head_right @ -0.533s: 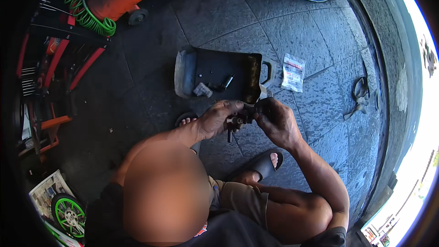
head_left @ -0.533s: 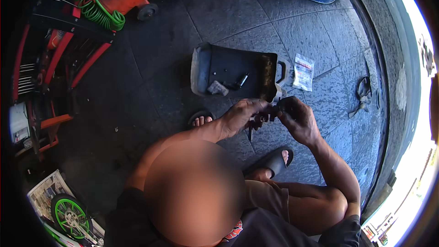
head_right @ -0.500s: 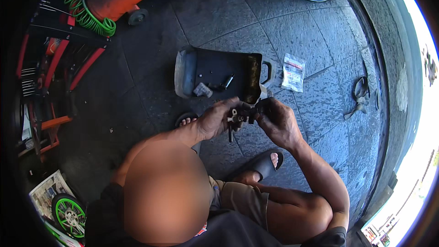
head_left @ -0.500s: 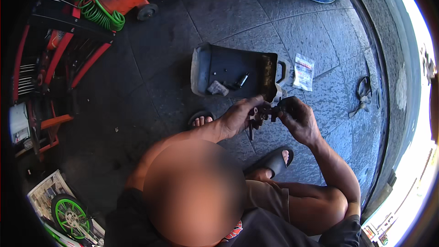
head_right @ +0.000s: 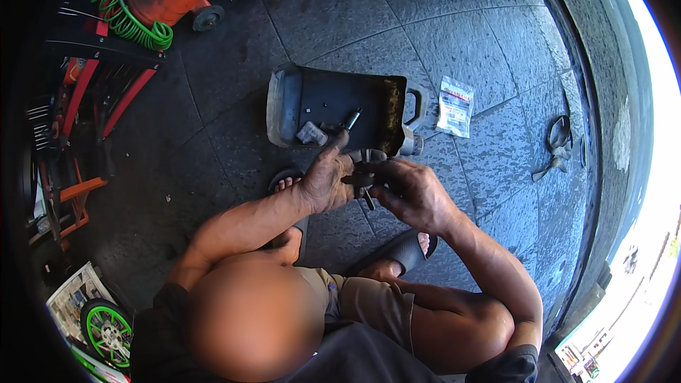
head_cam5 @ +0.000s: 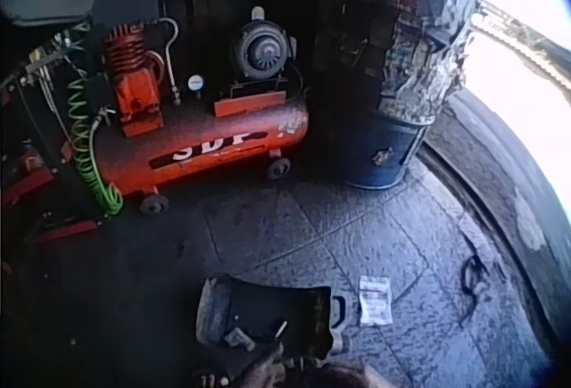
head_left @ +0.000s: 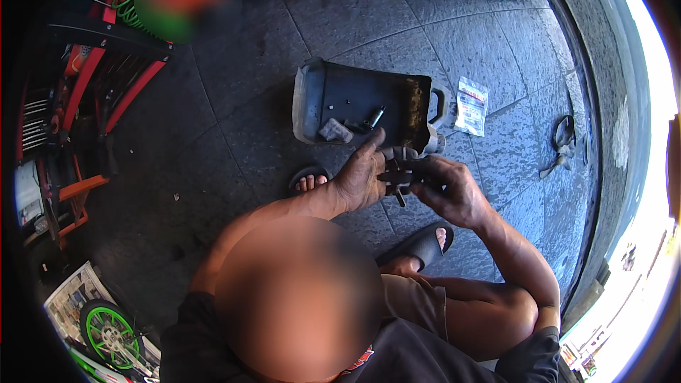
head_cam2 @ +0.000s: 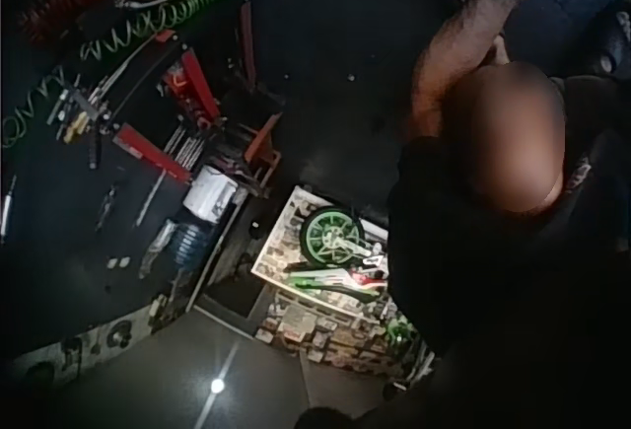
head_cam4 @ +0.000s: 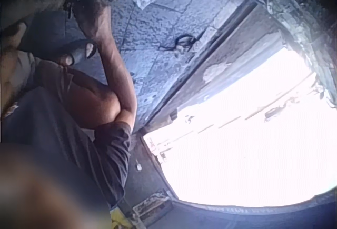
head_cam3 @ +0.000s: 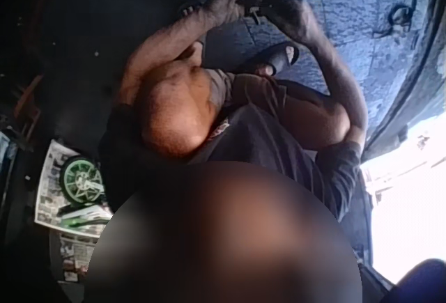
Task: Maintain and clean motorcycle engine components.
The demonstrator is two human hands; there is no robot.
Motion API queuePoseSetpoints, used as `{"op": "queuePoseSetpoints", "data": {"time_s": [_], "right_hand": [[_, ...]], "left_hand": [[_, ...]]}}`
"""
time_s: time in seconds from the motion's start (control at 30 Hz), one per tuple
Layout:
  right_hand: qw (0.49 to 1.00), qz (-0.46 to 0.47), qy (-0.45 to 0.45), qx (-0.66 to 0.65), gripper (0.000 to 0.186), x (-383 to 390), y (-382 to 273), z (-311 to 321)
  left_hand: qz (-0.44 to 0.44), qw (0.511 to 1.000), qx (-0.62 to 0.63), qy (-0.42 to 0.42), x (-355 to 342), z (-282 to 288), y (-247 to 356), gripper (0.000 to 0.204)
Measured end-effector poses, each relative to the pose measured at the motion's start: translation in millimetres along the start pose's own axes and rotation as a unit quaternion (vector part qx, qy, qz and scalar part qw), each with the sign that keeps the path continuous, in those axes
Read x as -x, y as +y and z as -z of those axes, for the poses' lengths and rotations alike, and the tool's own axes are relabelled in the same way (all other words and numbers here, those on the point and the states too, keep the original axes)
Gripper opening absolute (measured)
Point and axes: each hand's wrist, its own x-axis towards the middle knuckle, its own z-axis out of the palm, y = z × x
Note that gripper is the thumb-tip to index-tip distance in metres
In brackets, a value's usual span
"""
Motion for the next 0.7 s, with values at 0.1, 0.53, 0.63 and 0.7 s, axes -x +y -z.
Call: {"op": "queuePoseSetpoints", "data": {"time_s": [0.1,0.53,0.63,0.7], "right_hand": [[0.999,-0.024,-0.011,-0.039,0.035,-3.3,-1.5,-4.6],[0.708,-0.257,-0.006,-0.658,0.073,-21.1,41.0,-2.4],[0.698,-0.248,-0.02,-0.671,0.088,-28.7,38.0,-6.2],[0.701,-0.239,-0.033,-0.671,0.089,-34.0,37.4,-8.0]], "left_hand": [[-0.011,0.996,-0.079,-0.027,0.0,12.3,-2.0,0.054],[0.029,0.996,-0.076,0.017,46.6,58.5,5.5,0.052],[0.012,0.998,-0.061,-0.006,45.0,59.2,7.7,0.052],[0.009,0.998,-0.062,0.002,47.0,56.5,12.4,0.05]]}}
